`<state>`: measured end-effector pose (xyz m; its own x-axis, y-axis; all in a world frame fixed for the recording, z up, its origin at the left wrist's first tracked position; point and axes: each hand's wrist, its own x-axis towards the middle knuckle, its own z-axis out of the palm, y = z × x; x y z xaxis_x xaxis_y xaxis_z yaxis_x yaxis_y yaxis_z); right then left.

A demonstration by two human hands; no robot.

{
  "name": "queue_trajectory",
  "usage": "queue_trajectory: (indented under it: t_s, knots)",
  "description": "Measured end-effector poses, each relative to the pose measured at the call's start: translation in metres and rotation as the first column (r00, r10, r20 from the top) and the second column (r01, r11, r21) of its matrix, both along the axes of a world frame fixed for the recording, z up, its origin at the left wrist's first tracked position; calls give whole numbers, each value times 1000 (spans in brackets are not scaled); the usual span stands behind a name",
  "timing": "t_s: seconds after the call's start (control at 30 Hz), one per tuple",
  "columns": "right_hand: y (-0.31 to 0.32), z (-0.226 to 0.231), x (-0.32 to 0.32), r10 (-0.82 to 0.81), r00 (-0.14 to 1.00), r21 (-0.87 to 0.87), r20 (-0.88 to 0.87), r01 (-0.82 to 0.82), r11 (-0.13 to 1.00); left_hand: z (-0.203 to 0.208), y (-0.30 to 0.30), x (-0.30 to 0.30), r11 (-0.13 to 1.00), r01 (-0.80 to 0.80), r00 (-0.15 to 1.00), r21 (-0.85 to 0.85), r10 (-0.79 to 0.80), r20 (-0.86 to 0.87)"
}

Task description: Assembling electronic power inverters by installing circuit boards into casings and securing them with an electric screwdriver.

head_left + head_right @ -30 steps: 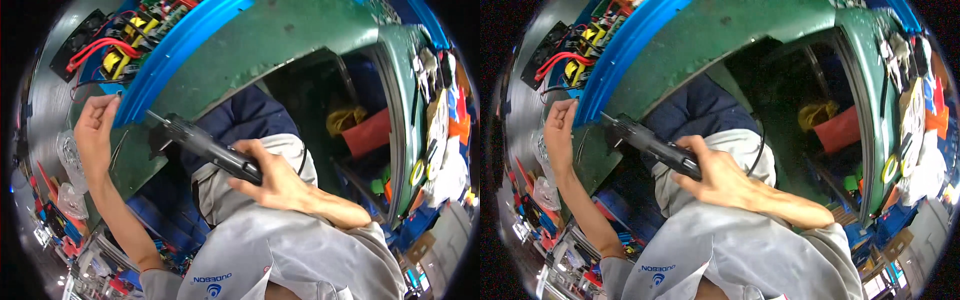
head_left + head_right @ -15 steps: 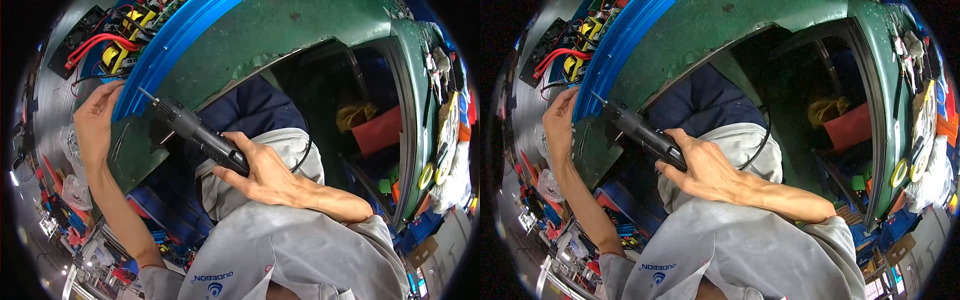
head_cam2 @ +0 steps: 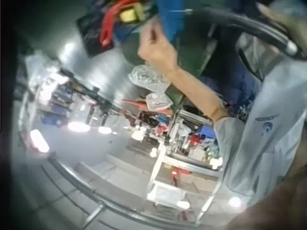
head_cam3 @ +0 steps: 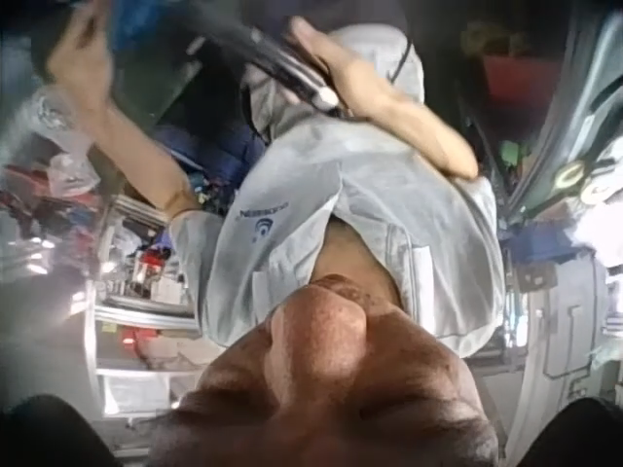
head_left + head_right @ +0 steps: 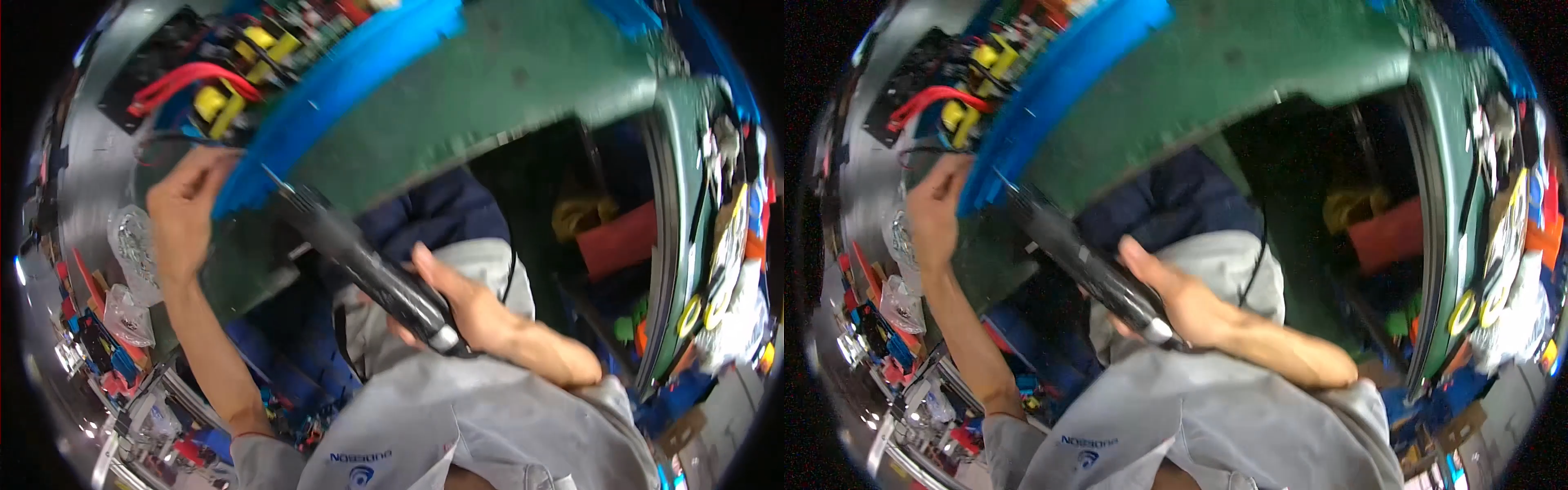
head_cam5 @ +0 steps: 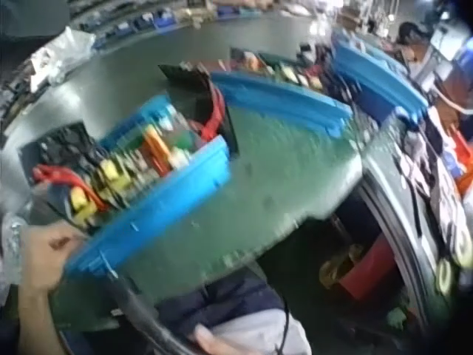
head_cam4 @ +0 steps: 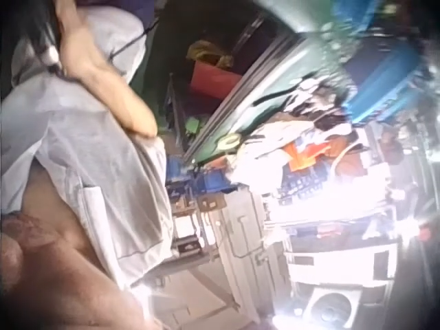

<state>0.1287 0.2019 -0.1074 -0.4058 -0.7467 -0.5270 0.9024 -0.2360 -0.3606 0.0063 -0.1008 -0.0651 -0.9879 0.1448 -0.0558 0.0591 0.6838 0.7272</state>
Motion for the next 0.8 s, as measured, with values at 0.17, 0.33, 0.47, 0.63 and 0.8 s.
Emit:
queue_trajectory:
  t_s: [0.17,0.33,0.47,0.63,0.8]
  knots:
    - [-1,-8,18,5,993,228,-116,21,973,4,11,-2,993,96,995,66,-94,-41]
    - [-1,5,10,97,980,293,-175,-43,955,10,3,1,979,116,993,168,-112,-33]
    - [0,8,10,109,978,280,-178,-56,959,32,0,1,981,157,981,110,-168,102]
    - [-3,16,2,189,957,415,-218,-85,906,42,-1,-4,955,289,950,65,-295,104]
    - [-1,10,2,229,938,411,-259,-107,905,42,0,5,960,274,957,-62,-266,119]
